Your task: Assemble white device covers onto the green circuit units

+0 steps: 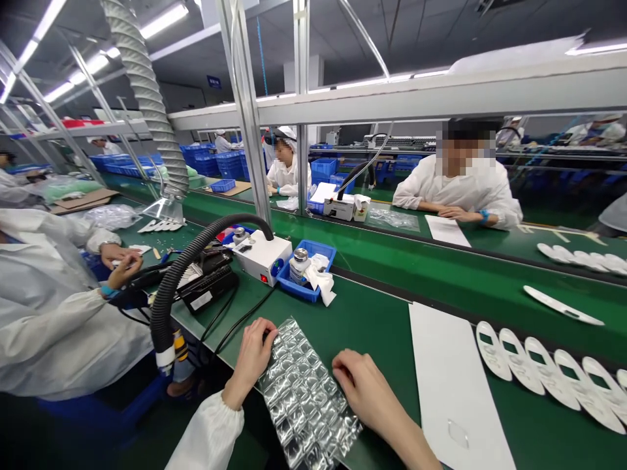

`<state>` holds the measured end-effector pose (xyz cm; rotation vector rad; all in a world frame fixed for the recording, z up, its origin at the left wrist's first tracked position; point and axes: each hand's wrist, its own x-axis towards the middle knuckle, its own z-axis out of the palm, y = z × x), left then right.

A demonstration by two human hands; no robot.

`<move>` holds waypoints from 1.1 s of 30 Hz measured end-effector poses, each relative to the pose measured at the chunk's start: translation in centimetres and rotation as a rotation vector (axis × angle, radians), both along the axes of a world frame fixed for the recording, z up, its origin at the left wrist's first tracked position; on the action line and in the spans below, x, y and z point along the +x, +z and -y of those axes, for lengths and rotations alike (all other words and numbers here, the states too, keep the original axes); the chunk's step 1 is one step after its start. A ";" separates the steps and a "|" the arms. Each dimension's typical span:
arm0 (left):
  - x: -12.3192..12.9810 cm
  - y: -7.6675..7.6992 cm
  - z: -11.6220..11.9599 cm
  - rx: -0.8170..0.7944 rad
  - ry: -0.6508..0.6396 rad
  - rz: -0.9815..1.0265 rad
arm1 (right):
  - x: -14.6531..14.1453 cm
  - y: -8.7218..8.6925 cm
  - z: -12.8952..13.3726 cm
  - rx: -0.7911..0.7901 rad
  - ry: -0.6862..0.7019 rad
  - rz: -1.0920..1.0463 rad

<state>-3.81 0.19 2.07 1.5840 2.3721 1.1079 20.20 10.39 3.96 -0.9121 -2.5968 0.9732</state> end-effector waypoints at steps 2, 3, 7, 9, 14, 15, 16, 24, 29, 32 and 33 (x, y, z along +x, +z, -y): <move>0.6 0.1 -0.5 0.027 -0.072 -0.020 | -1.9 0.4 -1.1 -0.032 0.018 -0.145; 0.8 0.2 -0.6 0.039 -0.101 -0.032 | -3.0 0.4 -1.9 -0.053 0.026 -0.217; 1.0 0.2 -1.0 0.072 -0.165 -0.069 | -7.5 -0.5 -4.6 -0.096 0.036 -0.336; 0.9 0.1 -1.0 0.080 -0.173 -0.079 | -9.0 -0.9 -5.3 -0.130 0.063 -0.335; 0.8 -0.1 -1.0 0.081 -0.180 -0.091 | -10.7 -0.8 -5.7 -0.268 0.147 -0.299; 0.8 -0.1 -1.0 0.081 -0.180 -0.092 | -10.8 -0.7 -5.7 -0.297 0.147 -0.293; 0.8 -0.2 -1.0 0.082 -0.179 -0.092 | -10.8 -0.7 -5.7 -0.330 0.140 -0.289; 1.2 -0.3 -0.8 0.137 -0.218 -0.115 | -11.7 -1.5 -6.0 -0.557 0.021 -0.266; 1.2 -0.2 -0.8 0.191 -0.214 -0.154 | -12.3 -1.8 -5.8 -0.608 -0.041 -0.241; 1.1 -0.1 -0.8 0.195 -0.205 -0.177 | -12.3 -1.7 -5.7 -0.614 -0.062 -0.248; 1.1 -0.1 -0.8 0.193 -0.203 -0.183 | -12.3 -1.6 -5.7 -0.612 -0.065 -0.254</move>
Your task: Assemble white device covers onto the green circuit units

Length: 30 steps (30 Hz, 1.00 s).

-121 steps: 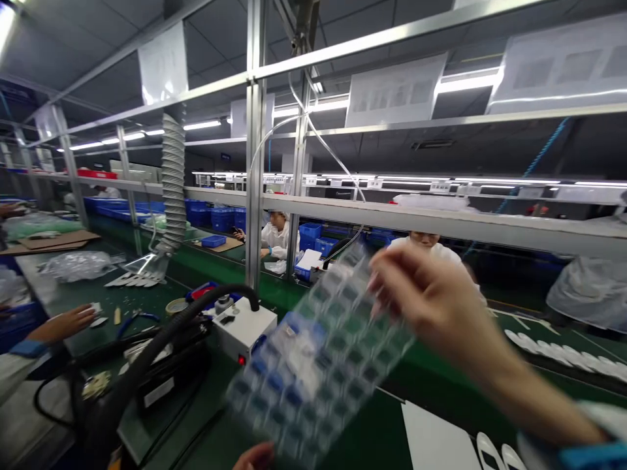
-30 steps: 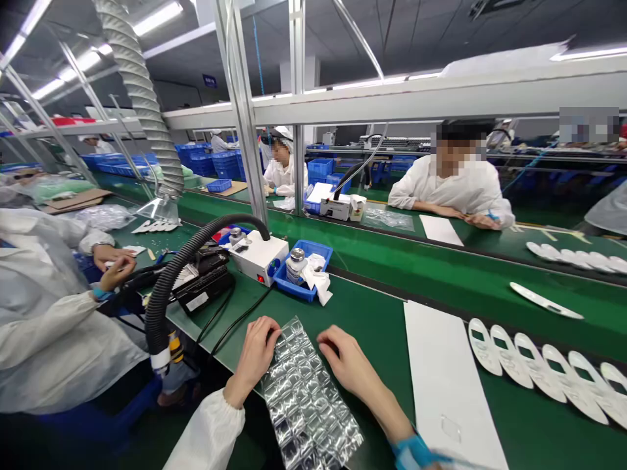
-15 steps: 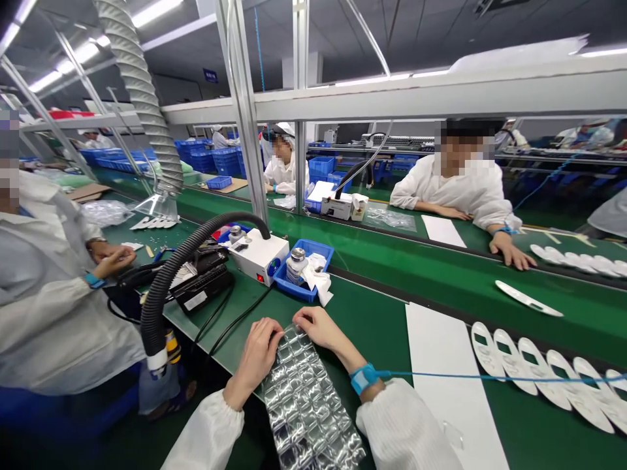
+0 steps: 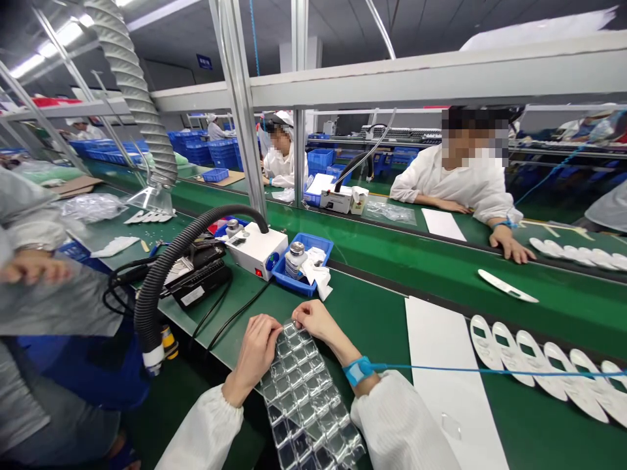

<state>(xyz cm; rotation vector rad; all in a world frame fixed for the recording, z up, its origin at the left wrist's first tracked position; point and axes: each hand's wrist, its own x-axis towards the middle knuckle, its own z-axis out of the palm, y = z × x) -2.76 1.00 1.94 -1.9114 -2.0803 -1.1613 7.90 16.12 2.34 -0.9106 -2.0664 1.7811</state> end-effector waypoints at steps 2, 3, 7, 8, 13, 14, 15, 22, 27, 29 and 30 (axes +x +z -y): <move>-0.1 0.0 0.0 -0.005 0.007 -0.009 | 0.1 0.0 0.0 0.010 -0.009 -0.010; -0.1 -0.1 0.0 -0.008 0.009 -0.011 | 0.2 0.0 0.0 0.017 -0.013 -0.015; -0.2 -0.3 -0.1 -0.021 0.010 -0.013 | 0.2 -0.1 0.0 0.042 -0.020 -0.024; -0.3 -0.4 -0.1 -0.025 0.008 -0.013 | 0.2 -0.1 -0.1 0.045 -0.019 -0.024; -0.5 -0.5 -0.2 -0.044 0.011 0.012 | 0.2 -0.3 -0.1 0.059 -0.012 -0.021; -0.5 -0.5 -0.3 -0.050 0.013 0.020 | 0.2 -0.3 -0.1 0.064 -0.011 -0.020; -0.5 -0.5 -0.3 -0.057 0.013 0.026 | 0.2 -0.3 -0.1 0.069 -0.011 -0.020; -0.5 -0.4 -0.4 -0.104 0.013 0.055 | 0.3 -0.2 -0.1 0.102 -0.015 -0.004; -0.5 -0.2 -0.5 -0.130 0.021 0.082 | 0.4 -0.3 -0.1 0.130 -0.014 -0.011; -0.5 -0.1 -0.5 -0.141 0.020 0.078 | 0.4 -0.4 -0.2 0.146 -0.011 -0.019; -0.4 -0.1 -0.5 -0.146 0.018 0.072 | 0.4 -0.5 -0.2 0.152 -0.009 -0.024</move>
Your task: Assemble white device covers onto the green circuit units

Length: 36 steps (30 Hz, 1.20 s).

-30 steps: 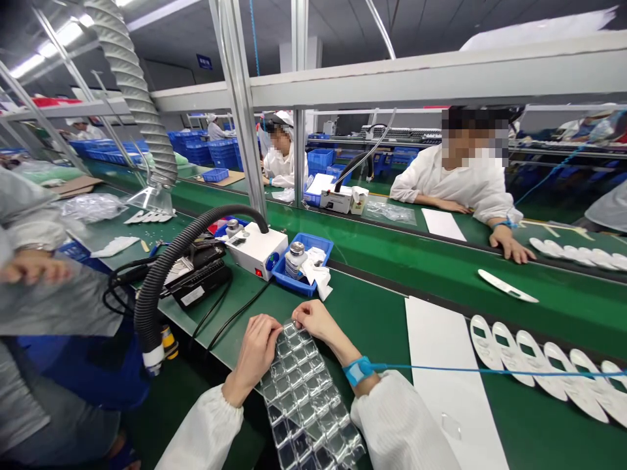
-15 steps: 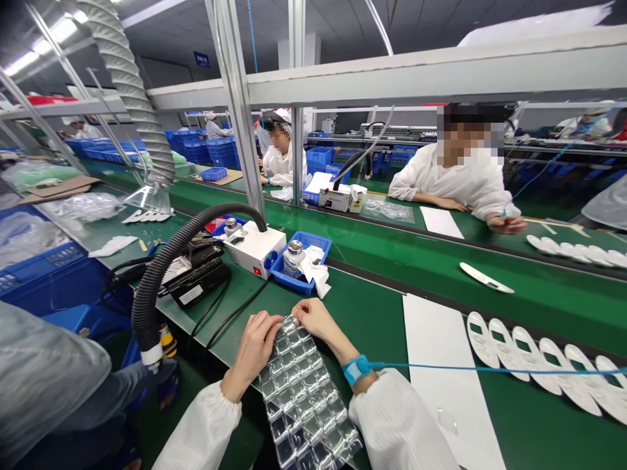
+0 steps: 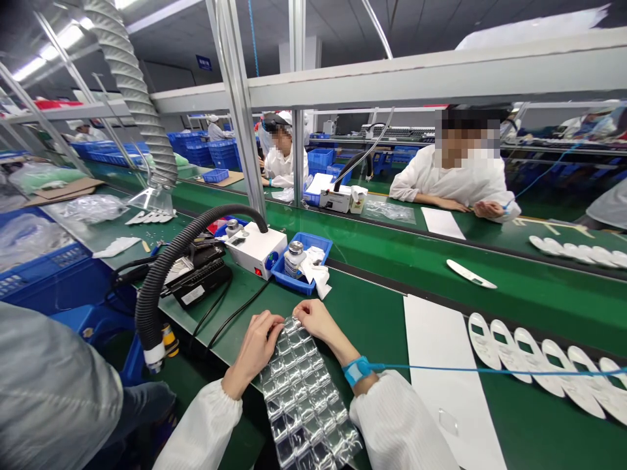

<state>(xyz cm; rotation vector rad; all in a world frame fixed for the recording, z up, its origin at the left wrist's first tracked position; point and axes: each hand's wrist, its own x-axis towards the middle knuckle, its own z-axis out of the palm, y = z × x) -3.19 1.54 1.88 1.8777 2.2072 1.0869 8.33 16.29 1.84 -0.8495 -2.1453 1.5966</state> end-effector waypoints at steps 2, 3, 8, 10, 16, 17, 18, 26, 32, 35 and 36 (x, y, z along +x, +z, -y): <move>0.1 0.1 0.0 -0.011 -0.005 -0.019 | 0.0 -0.1 0.0 0.010 0.008 -0.007; 0.1 0.2 -0.1 -0.016 -0.006 -0.031 | 0.0 -0.1 0.0 0.013 0.012 -0.010; 0.1 0.6 -0.3 -0.027 -0.046 -0.107 | 0.0 0.0 0.0 0.015 0.007 -0.003; 0.1 0.8 -0.4 -0.021 -0.072 -0.135 | 0.0 0.1 0.1 0.009 -0.003 0.005; -0.4 0.3 -0.2 0.021 -0.127 -0.158 | 0.0 0.5 0.4 -0.027 -0.006 0.019; -0.4 0.2 -0.1 0.029 -0.129 -0.149 | 0.0 0.6 0.5 -0.029 -0.009 0.019; -0.5 0.0 0.0 0.035 -0.132 -0.135 | 0.0 0.6 0.6 -0.028 -0.013 0.019; -0.2 0.5 0.2 0.024 -0.095 0.129 | 0.3 0.7 1.1 0.040 -0.067 0.000; -0.5 0.8 -0.1 -0.011 -0.061 0.282 | 0.5 0.2 1.0 0.075 -0.079 -0.015; -0.5 0.9 -0.1 -0.015 -0.060 0.314 | 0.6 0.2 0.9 0.079 -0.073 -0.019; -0.5 1.0 -0.1 -0.013 -0.059 0.322 | 0.6 0.2 0.9 0.081 -0.071 -0.019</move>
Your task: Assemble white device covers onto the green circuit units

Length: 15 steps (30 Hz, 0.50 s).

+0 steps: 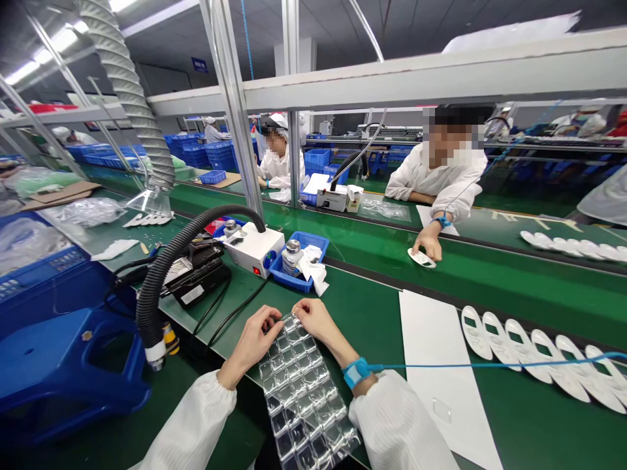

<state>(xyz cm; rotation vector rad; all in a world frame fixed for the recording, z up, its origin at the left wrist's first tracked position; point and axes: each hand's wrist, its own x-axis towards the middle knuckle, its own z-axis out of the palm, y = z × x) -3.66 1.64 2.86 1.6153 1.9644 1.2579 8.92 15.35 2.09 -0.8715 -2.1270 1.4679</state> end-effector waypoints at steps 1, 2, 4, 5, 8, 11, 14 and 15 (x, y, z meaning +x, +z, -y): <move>0.0 0.1 0.0 0.001 0.000 0.008 | 0.0 0.1 0.0 0.001 0.003 0.001; 0.0 0.1 0.0 0.001 0.000 0.016 | 0.0 0.2 0.0 0.003 0.004 0.002; 0.1 0.3 -0.1 0.000 -0.005 0.033 | 0.1 0.4 0.1 0.009 0.006 0.004; 0.0 0.3 -0.2 -0.001 -0.008 0.042 | 0.1 0.5 0.1 0.014 0.007 0.005; 0.0 0.5 -0.3 -0.003 -0.016 0.066 | 0.1 0.6 0.2 0.029 0.008 0.007; -0.1 0.5 -0.4 -0.017 -0.020 0.088 | 0.2 0.8 0.3 0.042 0.013 0.012; -0.2 0.5 -0.7 -0.040 -0.013 0.108 | 0.2 0.9 0.3 0.061 0.018 0.019; -0.3 0.5 -0.8 -0.048 -0.011 0.113 | 0.2 0.9 0.3 0.067 0.019 0.021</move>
